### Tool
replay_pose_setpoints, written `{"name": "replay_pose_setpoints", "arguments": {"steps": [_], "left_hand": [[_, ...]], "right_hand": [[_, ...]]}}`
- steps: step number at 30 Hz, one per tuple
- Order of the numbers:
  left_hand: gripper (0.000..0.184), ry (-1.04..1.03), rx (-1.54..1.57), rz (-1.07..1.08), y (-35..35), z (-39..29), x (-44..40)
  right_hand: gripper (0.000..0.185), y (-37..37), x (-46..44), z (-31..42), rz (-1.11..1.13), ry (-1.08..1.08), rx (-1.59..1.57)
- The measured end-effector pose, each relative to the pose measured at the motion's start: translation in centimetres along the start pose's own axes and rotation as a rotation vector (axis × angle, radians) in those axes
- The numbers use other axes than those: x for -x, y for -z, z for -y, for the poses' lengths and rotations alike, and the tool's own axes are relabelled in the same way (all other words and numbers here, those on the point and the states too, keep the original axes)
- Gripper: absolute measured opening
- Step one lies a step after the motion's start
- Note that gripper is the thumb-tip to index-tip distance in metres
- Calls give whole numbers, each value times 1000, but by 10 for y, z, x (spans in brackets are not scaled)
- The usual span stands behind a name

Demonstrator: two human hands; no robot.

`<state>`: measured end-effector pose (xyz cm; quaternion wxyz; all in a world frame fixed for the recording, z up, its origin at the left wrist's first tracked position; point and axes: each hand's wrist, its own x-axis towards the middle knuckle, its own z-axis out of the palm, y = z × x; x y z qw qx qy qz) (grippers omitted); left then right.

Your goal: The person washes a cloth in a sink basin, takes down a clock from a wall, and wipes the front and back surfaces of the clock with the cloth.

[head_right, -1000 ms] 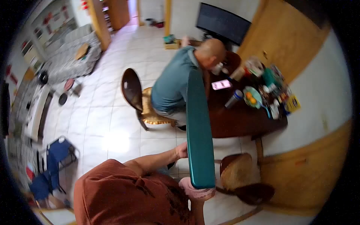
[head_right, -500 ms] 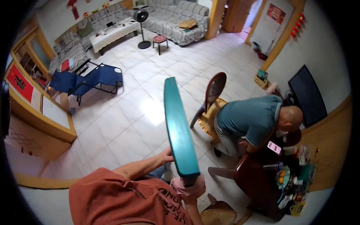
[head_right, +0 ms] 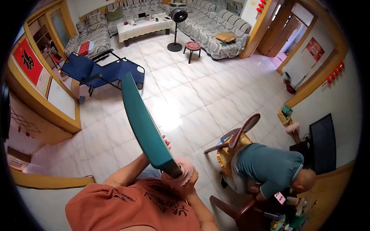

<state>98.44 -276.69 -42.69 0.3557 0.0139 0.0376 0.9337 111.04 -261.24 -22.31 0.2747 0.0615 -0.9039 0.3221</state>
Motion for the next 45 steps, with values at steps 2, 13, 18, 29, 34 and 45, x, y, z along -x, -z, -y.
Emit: {"name": "replay_pose_setpoints", "arguments": {"steps": [2,13,18,29,34,45], "left_hand": [[59,5,173,-254,14,-17,-7],[87,-43,88,-437,35,-72,-191],[85,-69,129,-373,35,-73,-302],[76,-31,127,-415,71,-101,-542],[59,-9,142,-524,110,-117,-658],[32,124,98,-607,74,-209,-955]], "right_hand": [[48,-15,-4,-21,-93,46,57],[52,-39,-210,-159,91,-220,-360],[45,-44,-299,-238,81,-257,-547],[50,-54,-493,-422,211,-117,-475],[46,-79,-568,-492,189,-94,-429],[55,-132,-776,-657,187,-37,-323]]}}
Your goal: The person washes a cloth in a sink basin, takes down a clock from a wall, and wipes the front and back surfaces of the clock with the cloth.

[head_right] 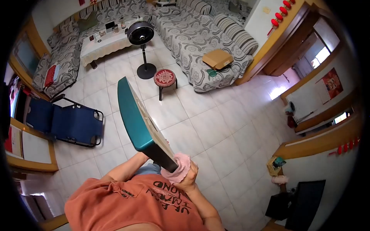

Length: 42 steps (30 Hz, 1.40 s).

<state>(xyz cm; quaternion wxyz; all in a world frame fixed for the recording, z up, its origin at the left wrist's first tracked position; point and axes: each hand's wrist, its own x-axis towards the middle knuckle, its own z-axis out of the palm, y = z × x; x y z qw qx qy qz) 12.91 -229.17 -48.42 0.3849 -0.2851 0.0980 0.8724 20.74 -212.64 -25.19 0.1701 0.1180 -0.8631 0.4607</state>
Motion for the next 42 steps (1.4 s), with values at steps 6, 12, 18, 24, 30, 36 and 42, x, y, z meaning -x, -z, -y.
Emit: {"name": "replay_pose_setpoints", "arguments": {"steps": [6,12,18,24,30,36,42], "left_hand": [[23,-154,75,169,-58,-53,-110],[35,-539,-221,153,-72,-93,-211],[35,-654,104,62,-89,-121,-278],[35,-806,301,-15,-84,-185,-364],[35,-979,471,-88,-88,-257,-421],[35,-1150,629,-141,-89,-306,-454],[35,-1311,791,-216,-75,-351,-532]], "right_hand": [[57,15,-115,-114,111,102,-18],[47,11,-256,-230,289,291,-126],[56,-9,-377,-300,608,337,-331],[58,-95,-486,-374,790,487,-556],[62,-177,-590,-409,1037,646,-631],[59,-242,-649,-430,1265,647,-693],[60,-327,-709,-479,1429,759,-761]]}}
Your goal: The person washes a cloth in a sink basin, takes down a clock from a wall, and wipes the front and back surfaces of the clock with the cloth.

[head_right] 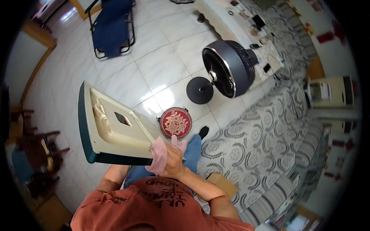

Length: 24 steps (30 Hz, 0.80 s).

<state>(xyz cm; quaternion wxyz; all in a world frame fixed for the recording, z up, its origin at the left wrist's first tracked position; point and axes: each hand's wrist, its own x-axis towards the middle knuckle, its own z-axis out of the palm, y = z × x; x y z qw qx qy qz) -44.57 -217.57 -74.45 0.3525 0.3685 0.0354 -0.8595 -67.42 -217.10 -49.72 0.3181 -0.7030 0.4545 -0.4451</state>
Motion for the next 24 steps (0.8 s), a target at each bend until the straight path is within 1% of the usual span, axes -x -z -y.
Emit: {"name": "replay_pose_setpoints", "arguments": {"steps": [3,4,6,7,10,14,15,16,17,19,20,24], "left_hand": [[35,-98,73,-39,6,42,-50],[35,-116,92,-67,4,50,-64],[35,-150,112,-83,15,77,-102],[35,-163,114,-79,26,89,-121],[35,-215,129,-44,59,119,-177],[34,-293,142,5,96,148,-236],[34,-314,140,21,105,156,-246],[34,-346,131,36,115,163,-253],[34,-371,125,54,122,170,-261],[34,-429,108,81,131,185,-265],[34,-452,105,89,134,191,-264],[34,-535,57,108,127,202,-243]], "right_hand": [[58,29,0,-65,127,88,-49],[58,34,-12,-82,149,78,-82],[58,32,22,-130,201,-27,-203],[57,27,33,-153,193,54,-192],[54,16,63,-209,156,112,-169],[51,9,98,-269,166,200,-154],[52,7,107,-284,128,220,-173],[52,1,120,-294,89,247,-194],[52,0,129,-305,104,276,-210],[54,2,153,-317,28,378,-8],[54,2,167,-321,41,394,-26],[59,7,206,-326,-60,425,-115]]}}
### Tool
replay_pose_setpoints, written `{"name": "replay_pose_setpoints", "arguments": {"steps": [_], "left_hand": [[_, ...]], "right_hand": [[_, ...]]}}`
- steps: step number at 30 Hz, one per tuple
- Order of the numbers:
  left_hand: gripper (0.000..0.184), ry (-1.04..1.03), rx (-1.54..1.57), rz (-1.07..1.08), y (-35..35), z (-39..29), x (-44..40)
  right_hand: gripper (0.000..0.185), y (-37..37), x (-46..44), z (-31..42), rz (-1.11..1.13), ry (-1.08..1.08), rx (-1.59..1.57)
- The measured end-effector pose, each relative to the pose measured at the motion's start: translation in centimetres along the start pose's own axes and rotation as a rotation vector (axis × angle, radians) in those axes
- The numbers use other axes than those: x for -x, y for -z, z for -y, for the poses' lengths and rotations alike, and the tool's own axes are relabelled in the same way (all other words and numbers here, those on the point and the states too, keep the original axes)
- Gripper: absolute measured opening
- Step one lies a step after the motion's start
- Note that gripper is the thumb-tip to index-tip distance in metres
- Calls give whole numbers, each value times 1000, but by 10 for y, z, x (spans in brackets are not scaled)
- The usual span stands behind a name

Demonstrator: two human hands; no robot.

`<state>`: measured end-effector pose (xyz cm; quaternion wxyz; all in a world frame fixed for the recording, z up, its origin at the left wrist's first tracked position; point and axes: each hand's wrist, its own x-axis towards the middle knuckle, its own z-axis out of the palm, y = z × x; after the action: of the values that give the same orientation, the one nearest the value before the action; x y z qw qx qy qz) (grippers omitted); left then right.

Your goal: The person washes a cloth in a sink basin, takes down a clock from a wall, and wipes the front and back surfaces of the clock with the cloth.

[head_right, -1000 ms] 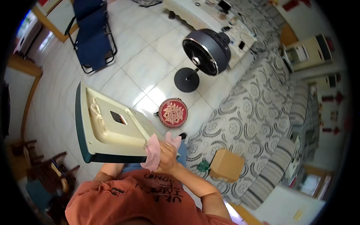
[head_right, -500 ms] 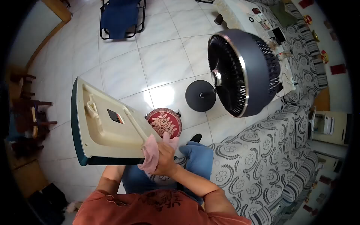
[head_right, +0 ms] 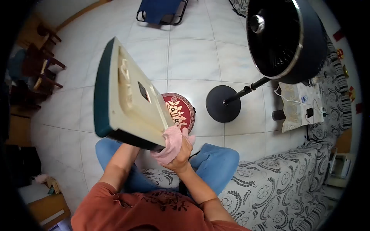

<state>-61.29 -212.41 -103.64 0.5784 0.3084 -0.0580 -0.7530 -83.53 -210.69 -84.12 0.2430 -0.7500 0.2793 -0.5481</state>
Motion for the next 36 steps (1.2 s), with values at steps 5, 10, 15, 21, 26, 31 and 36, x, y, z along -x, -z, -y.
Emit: {"name": "replay_pose_setpoints", "arguments": {"steps": [5,10,15,21,26,31,36], "left_hand": [[34,-65,-84,78,-40,-17,24],[36,-329,-501,-456,-72,-43,63],[59,-792,-685,-344,-207,-108,140],[84,-691,-776,-365,-280,-115,187],[98,-660,-1005,-538,-289,-72,205],[99,-678,-970,-603,-285,-45,221],[99,-709,-915,-577,-260,-38,229]], "right_hand": [[53,3,27,3,-91,-107,-14],[49,1,43,-13,-160,-112,-17],[50,2,53,-21,-148,-48,27],[54,0,73,-21,-124,26,-6],[53,-17,123,-25,-62,13,-25],[56,-16,155,-27,51,60,49],[59,-19,173,-36,155,39,-70]]}}
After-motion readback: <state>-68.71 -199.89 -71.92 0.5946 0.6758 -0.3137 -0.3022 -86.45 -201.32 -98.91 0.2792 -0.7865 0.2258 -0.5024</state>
